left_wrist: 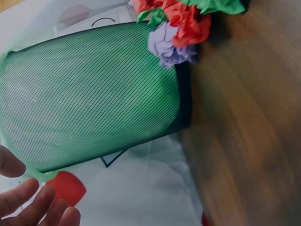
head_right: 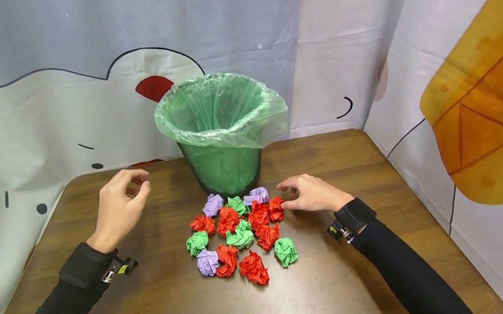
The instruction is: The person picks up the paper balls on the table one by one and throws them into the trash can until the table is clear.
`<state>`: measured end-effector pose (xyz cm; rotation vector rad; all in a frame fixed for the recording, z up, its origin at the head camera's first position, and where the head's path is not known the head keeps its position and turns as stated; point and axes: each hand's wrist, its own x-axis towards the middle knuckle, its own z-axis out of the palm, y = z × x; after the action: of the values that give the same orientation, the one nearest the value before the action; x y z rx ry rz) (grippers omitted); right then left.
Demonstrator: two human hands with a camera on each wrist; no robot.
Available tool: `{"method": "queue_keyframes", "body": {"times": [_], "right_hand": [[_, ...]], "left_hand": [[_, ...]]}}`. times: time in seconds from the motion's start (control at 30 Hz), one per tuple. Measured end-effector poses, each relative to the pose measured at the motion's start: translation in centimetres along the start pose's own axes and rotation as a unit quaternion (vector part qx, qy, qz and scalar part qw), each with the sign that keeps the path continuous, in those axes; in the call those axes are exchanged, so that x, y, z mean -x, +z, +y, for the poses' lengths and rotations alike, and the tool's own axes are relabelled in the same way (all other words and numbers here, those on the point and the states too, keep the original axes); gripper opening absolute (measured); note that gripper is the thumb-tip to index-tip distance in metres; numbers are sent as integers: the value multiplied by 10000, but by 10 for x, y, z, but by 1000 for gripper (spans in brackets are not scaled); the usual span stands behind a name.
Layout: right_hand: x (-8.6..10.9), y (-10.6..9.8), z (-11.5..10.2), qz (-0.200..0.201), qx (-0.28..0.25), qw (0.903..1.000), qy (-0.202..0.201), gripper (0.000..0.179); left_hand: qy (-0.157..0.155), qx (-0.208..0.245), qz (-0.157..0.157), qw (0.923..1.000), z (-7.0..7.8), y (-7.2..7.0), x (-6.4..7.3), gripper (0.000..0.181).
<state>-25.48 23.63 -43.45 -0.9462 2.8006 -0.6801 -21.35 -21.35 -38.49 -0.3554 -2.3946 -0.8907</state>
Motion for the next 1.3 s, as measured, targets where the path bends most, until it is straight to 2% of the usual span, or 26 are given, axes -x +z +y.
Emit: {"method": "queue_keyframes", "body": {"times": [0.27, 0.53, 0.83, 1.13, 1.3], "right_hand": [[-1, 9, 2, -76, -37, 10000, -35, 55], [-4, 17, 0, -137, -26, 9998, -133, 57], [-8, 20, -2, -60, -75, 9997, -213, 59], [-11, 22, -3, -49, -219, 9990, -393, 41], [-9, 17, -3, -7, -263, 9991, -318, 38]], "left_hand": [[-53, -26, -213, 9998, -4, 12, 18, 18], [-49, -77, -314, 9995, -4, 22, 29, 18], [-137, -167, -307, 9993, -5, 25, 32, 16], [-162, -133, -376, 9991, -6, 29, 35, 16], [-124, -86, -354, 9993, -7, 30, 36, 14]]}}
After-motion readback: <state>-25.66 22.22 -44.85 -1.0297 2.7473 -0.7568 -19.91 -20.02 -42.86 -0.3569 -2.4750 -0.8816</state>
